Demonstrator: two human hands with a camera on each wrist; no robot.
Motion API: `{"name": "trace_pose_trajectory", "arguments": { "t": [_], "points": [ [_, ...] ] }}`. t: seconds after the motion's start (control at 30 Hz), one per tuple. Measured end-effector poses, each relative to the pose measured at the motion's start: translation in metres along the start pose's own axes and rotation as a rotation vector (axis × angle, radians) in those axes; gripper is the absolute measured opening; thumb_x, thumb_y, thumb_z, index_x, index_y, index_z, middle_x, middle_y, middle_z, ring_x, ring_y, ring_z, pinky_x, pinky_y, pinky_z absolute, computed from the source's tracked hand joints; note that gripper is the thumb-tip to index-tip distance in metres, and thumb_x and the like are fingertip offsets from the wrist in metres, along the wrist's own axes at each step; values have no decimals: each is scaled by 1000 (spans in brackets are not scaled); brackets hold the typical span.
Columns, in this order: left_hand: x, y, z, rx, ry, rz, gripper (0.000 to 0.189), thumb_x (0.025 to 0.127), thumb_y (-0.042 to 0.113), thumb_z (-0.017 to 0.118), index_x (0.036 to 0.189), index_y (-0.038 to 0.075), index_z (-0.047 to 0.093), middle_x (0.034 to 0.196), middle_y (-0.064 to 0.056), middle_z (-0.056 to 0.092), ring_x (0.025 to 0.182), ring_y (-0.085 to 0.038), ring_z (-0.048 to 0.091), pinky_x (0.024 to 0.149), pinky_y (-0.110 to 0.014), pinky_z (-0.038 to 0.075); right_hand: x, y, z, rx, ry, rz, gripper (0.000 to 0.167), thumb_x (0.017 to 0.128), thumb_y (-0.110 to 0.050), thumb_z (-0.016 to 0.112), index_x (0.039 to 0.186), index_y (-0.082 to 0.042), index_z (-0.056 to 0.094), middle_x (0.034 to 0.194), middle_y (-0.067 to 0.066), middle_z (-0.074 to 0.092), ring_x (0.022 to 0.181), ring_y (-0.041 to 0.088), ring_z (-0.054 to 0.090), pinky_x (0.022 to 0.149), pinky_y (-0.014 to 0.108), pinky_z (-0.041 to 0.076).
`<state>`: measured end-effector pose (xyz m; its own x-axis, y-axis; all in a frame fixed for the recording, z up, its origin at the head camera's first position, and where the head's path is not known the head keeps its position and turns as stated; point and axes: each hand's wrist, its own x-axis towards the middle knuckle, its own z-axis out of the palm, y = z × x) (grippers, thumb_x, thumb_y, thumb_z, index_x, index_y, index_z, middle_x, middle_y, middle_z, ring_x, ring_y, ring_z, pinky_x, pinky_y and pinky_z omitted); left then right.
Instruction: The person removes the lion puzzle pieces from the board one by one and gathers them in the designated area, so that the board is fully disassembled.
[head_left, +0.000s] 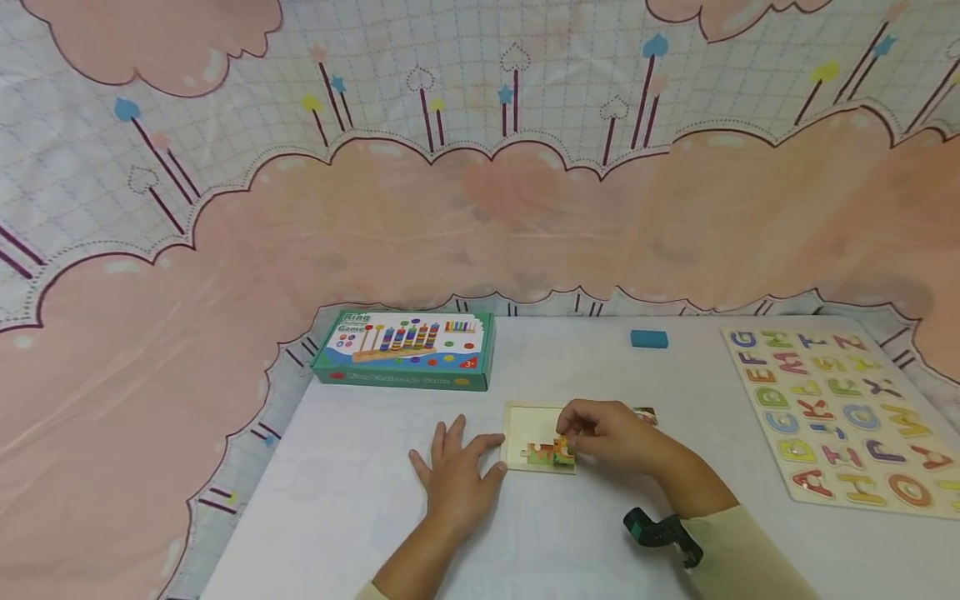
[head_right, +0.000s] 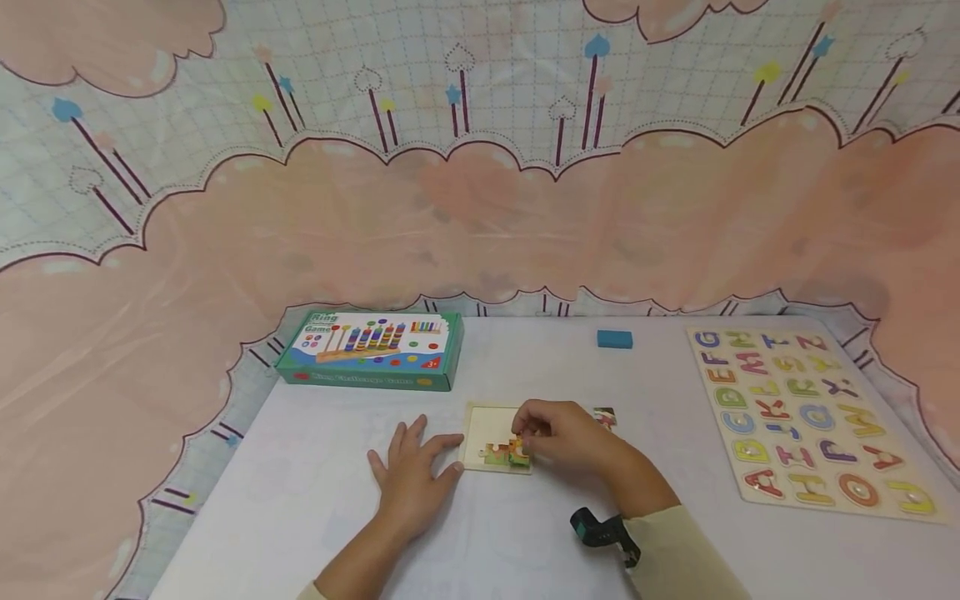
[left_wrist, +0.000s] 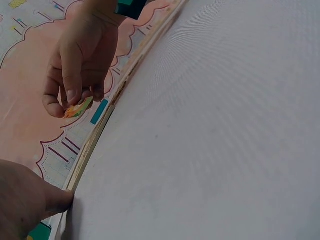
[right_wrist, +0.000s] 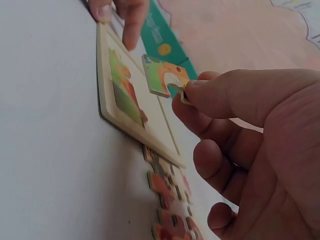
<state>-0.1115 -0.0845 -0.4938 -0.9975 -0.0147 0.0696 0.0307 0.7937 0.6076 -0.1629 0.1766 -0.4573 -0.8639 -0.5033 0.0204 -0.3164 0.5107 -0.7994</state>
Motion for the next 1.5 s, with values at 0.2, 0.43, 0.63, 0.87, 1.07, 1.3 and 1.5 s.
{"name": "trace_pose_trajectory", "arguments": {
  "t": [0.2, 0.43, 0.63, 0.87, 1.07, 1.3, 1.5],
  "points": [
    [-1, 1, -2, -10, -6, 6, 32, 93, 21, 80, 125, 23, 78, 166, -22, 36, 159, -52, 12, 112, -83, -15, -9, 6, -6, -30, 20, 53, 17, 97, -2, 74, 103, -18, 71, 91, -4, 63, 90, 19, 57, 74, 26, 50],
    [-1, -1, -1, 4, -19, 1, 32, 93, 23, 80, 125, 24, 78, 167, -22, 36, 159, -52, 11, 112, -83, -15, -17, 11, -9, -46, 11, 80, 18, 96, -3, 74, 102, -19, 71, 92, -4, 63, 90, 18, 57, 75, 26, 50],
    [0, -2, -1, 0, -23, 3, 33, 93, 23, 80, 126, 24, 78, 167, -22, 35, 160, -51, 10, 112, -83, -15, -22, 16, -10, -47, 14, 48, 18, 96, -2, 75, 102, -18, 72, 97, -6, 67, 89, 16, 56, 75, 26, 50],
    [0, -3, 0, 1, -17, 9, 32, 94, 22, 80, 126, 23, 78, 167, -22, 35, 159, -52, 11, 112, -83, -15, -22, 16, -3, -108, 25, 27, 20, 92, -2, 78, 99, -19, 72, 88, -9, 61, 83, 12, 54, 71, 25, 48],
    [-1, -3, 1, 3, -15, 2, 32, 94, 22, 80, 126, 23, 78, 167, -22, 35, 160, -51, 11, 112, -82, -16, -22, 18, 1, -179, 50, -14, 22, 90, -1, 79, 97, -20, 72, 86, -12, 61, 81, 8, 54, 70, 26, 49],
    [-2, -3, 0, 3, -17, 10, 33, 94, 22, 79, 126, 24, 78, 167, -22, 35, 160, -52, 10, 112, -83, -15, -23, 19, 2, -209, 73, -43, 24, 87, 0, 82, 94, -22, 74, 86, -14, 62, 80, 7, 54, 69, 25, 49],
    [-1, -2, 0, 2, -19, 13, 32, 94, 23, 79, 127, 24, 78, 167, -22, 35, 160, -52, 10, 112, -83, -15, -24, 19, 0, -220, 77, -56, 25, 86, 1, 82, 94, -22, 75, 90, -14, 66, 81, 7, 56, 70, 25, 51]
  ]
}}
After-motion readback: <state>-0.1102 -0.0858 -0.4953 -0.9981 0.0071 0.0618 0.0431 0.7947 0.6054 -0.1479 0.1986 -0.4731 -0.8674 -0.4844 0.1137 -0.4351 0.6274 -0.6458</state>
